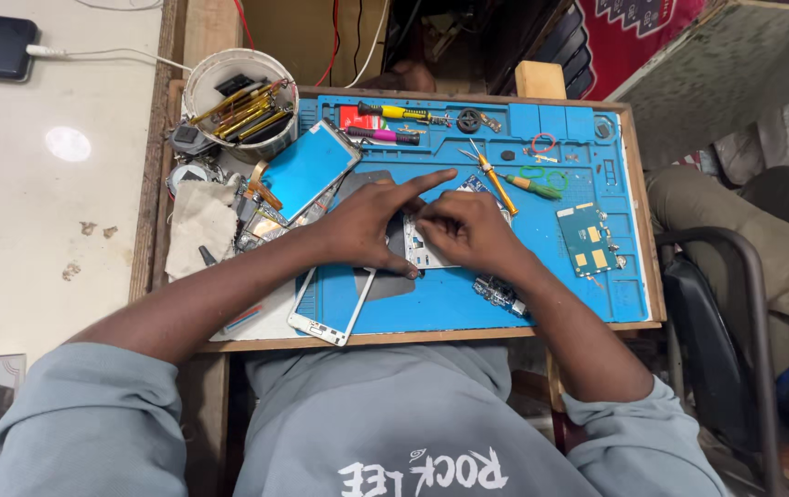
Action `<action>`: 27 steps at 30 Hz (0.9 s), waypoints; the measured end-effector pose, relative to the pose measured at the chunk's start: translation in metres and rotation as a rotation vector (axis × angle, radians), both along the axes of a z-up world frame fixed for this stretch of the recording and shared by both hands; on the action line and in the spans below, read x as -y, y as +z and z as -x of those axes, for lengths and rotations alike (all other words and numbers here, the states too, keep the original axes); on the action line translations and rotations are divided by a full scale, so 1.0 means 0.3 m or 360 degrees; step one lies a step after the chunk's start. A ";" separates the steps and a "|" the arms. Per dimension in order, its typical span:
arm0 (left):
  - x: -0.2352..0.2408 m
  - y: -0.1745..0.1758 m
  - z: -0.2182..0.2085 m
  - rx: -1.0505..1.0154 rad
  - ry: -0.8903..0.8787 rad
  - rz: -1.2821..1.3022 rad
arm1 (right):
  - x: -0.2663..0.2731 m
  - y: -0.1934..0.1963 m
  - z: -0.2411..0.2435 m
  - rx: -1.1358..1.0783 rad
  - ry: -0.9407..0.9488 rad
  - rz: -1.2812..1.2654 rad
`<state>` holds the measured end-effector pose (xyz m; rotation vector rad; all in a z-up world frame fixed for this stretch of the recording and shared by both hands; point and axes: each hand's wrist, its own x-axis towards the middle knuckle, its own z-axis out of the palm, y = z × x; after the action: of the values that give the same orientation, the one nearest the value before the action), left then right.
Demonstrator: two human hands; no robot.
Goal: The person removes a small component from a white smartphone frame and places it on the workbench. They then reposition the frame and continue to manipulate small internal parts with their fingers.
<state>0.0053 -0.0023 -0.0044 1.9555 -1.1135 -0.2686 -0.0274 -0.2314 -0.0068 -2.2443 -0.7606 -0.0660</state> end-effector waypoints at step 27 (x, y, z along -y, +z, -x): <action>0.003 -0.049 -0.003 -0.0015 0.0096 0.0190 | 0.004 -0.012 0.021 0.0071 -0.0272 0.0046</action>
<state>0.0062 -0.0033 -0.0191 1.8769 -1.0387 -0.1746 -0.0336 -0.2327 -0.0103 -2.3381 -0.5944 -0.1887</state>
